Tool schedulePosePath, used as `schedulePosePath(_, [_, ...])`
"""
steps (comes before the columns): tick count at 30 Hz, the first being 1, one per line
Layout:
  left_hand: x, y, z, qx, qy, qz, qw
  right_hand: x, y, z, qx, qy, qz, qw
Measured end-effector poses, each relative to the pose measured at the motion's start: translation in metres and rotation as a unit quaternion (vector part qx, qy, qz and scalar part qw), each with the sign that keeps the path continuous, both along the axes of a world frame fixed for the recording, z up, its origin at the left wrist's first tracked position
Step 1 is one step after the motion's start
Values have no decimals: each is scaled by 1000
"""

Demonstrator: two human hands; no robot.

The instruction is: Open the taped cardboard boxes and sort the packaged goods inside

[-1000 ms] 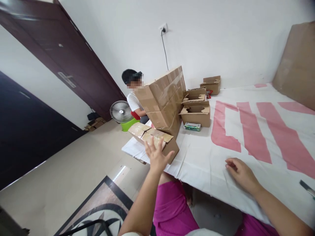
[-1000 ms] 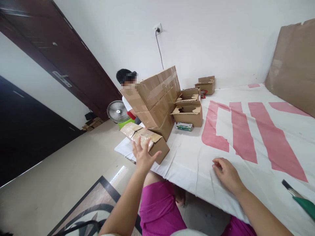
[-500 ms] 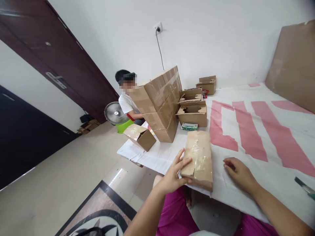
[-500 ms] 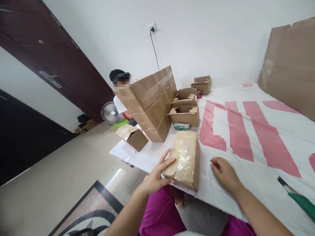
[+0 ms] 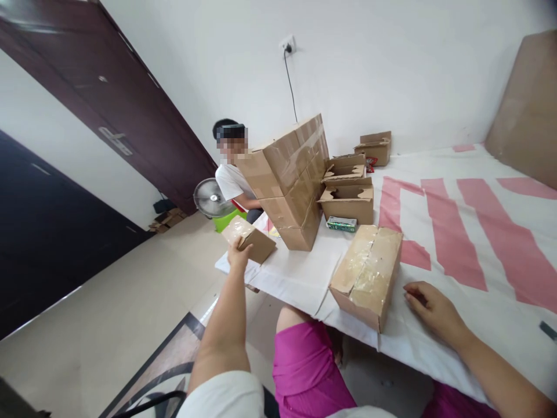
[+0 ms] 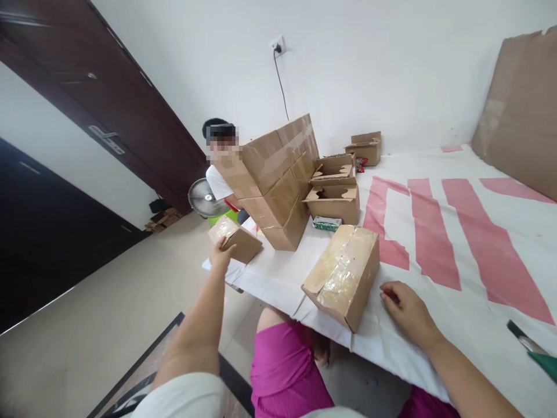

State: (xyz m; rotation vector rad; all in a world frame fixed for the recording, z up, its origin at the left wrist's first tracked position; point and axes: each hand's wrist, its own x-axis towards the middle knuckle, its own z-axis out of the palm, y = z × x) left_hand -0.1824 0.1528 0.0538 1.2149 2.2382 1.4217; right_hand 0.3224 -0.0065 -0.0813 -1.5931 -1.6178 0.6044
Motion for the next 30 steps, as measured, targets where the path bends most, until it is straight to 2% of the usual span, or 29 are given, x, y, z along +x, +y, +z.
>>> schedulePosePath(3, [-28, -24, -8, 14, -41, -9, 999, 0, -1, 0, -6, -1, 4, 1000])
schedulePosePath(6, [-52, -61, -15, 20, -78, -37, 996, 0, -1, 1, -8, -6, 9, 1000])
schedulePosePath(10, [-81, -107, -13, -24, -134, -147, 980, -1, -1, 2, -3, -16, 12, 1000])
schedulePosePath(13, [-80, -126, -9, -92, -148, -205, 963, -3, 0, 4, 1, -23, 10, 1000])
schedulePosePath(18, [-31, -122, -8, -111, -151, -276, 943, -4, -3, 8, 18, -27, 16, 999])
schedulePosePath(21, [0, -114, -4, -72, -144, -339, 927, -3, -6, 9, 21, -19, 15, 999])
schedulePosePath(23, [19, -110, 1, 28, -136, -339, 931, -3, -7, 9, 23, -14, 17, 999])
schedulePosePath(25, [41, -112, 8, 210, -102, -248, 940, -1, -8, 8, 26, -12, 24, 999])
schedulePosePath(27, [72, -121, 15, 396, -33, -130, 909, -1, -7, 8, 27, -15, 30, 999])
schedulePosePath(28, [91, -129, 17, 456, 9, -113, 883, 0, -7, 8, 25, -19, 31, 999])
schedulePosePath(29, [113, -138, 17, 477, 44, -151, 865, 0, -6, 8, 22, -22, 31, 999])
schedulePosePath(30, [136, -148, 16, 445, 82, -224, 863, -1, -6, 8, 20, -25, 30, 999])
